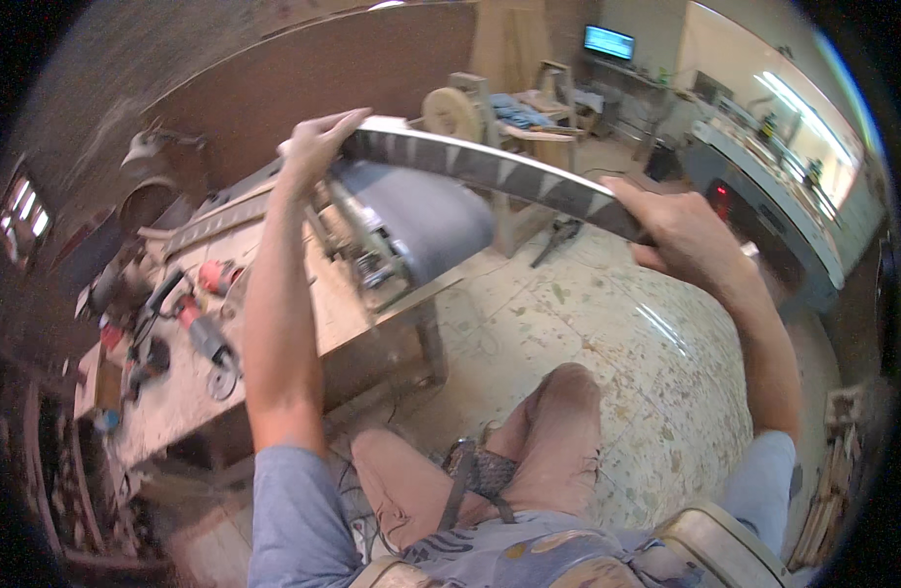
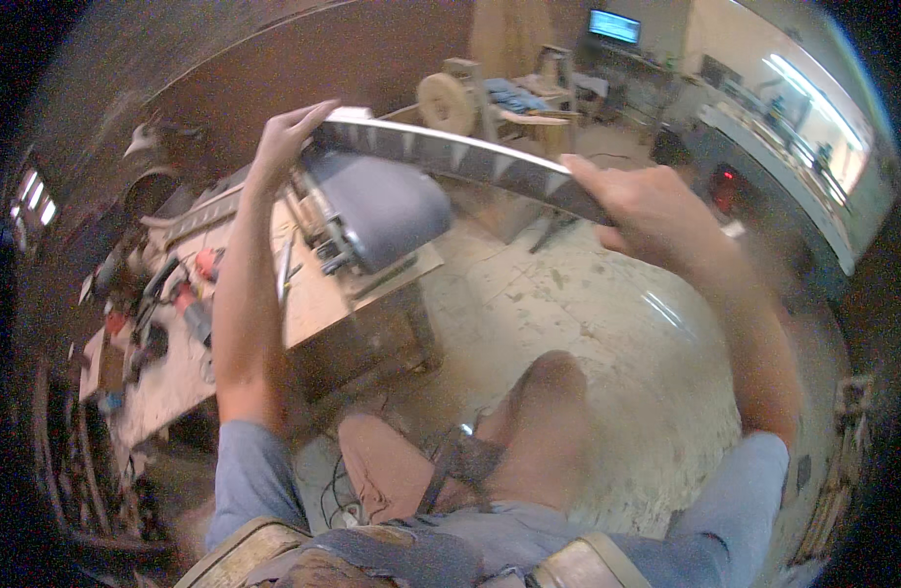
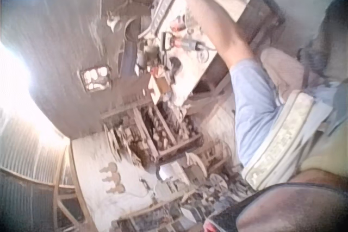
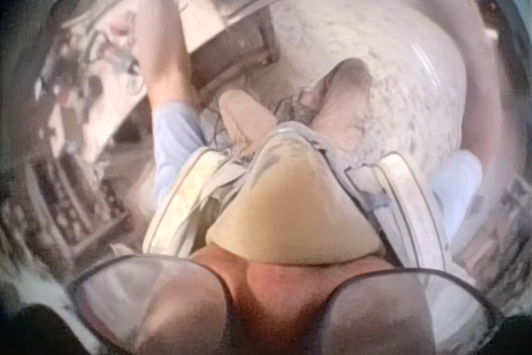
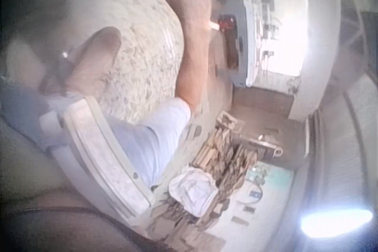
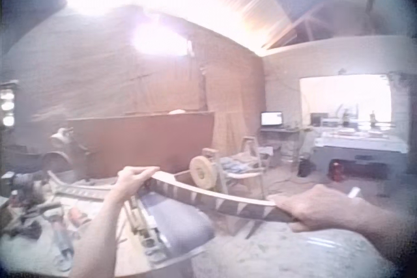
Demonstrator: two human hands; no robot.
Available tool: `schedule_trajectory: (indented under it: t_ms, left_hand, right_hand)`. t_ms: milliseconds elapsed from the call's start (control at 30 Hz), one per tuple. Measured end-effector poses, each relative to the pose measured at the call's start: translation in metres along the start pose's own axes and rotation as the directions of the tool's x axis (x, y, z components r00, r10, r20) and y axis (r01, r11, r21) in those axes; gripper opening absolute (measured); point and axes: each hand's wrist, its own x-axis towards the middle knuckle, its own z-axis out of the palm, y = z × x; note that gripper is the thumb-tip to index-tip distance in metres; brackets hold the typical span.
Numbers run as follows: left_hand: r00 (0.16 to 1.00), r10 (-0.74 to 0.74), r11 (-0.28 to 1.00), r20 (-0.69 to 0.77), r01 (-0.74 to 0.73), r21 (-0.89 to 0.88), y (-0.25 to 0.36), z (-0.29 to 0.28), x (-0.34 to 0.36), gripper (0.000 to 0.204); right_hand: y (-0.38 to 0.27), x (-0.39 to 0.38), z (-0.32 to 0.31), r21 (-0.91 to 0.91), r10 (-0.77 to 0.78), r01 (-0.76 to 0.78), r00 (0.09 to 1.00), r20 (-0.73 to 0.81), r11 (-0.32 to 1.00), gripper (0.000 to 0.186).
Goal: The person uses a belt sander to smooth the wood on the back of a guitar neck, rotating it to work on different areas.
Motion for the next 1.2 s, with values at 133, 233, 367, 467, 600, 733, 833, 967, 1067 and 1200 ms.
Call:
schedule_trajectory:
  t_ms: [133,233,367,467,600,733,833,967,1067,1200]
  left_hand:
    - [0.980,0.157,0.983,0.119,-0.166,0.074,0.007,-0.011,0.012,0.042]
    - [0.965,0.262,0.962,0.013,-0.262,0.074,0.032,-0.014,0.033,0.043]
    - [0.840,0.427,0.900,-0.334,-0.429,0.073,0.113,0.016,0.022,0.043]
    - [0.895,0.341,0.893,-0.289,-0.404,-0.198,0.178,0.064,-0.039,0.039]
    - [0.921,0.378,0.753,-0.099,-0.367,-0.546,0.217,0.142,-0.149,0.034]
    - [0.916,0.338,0.661,0.215,-0.069,-0.747,0.220,0.244,-0.209,0.043]
    - [0.888,0.198,0.459,0.414,0.290,-0.840,0.230,0.277,-0.244,0.039]
    - [0.830,0.112,0.375,0.546,0.474,-0.797,0.232,0.285,-0.252,0.033]
    - [0.829,0.123,0.454,0.545,0.441,-0.774,0.223,0.279,-0.254,0.033]
    - [0.824,0.107,0.525,0.557,0.429,-0.735,0.220,0.273,-0.257,0.036]
  right_hand:
    - [0.001,-0.013,-0.007,-0.123,0.085,-0.085,0.996,-0.007,0.989,0.077]
    - [0.004,-0.037,-0.019,-0.063,0.238,-0.238,0.971,-0.014,0.969,0.076]
    - [0.007,-0.089,-0.002,0.235,0.373,-0.324,0.903,-0.214,0.917,0.071]
    - [-0.022,-0.133,0.007,0.512,0.563,-0.394,0.794,-0.228,0.764,0.064]
    - [-0.078,-0.161,0.036,0.783,0.733,-0.366,0.660,-0.163,0.503,0.065]
    - [-0.125,-0.174,0.058,0.892,0.809,-0.346,0.587,-0.037,0.291,0.071]
    - [-0.159,-0.175,0.061,0.932,0.823,-0.318,0.566,0.040,0.174,0.072]
    - [-0.165,-0.197,0.075,0.836,0.784,-0.344,0.601,-0.154,0.428,0.071]
    - [-0.144,-0.218,0.049,0.837,0.767,-0.346,0.629,-0.128,0.424,0.066]
    - [-0.114,-0.253,-0.012,0.849,0.843,-0.273,0.443,-0.306,0.452,0.059]
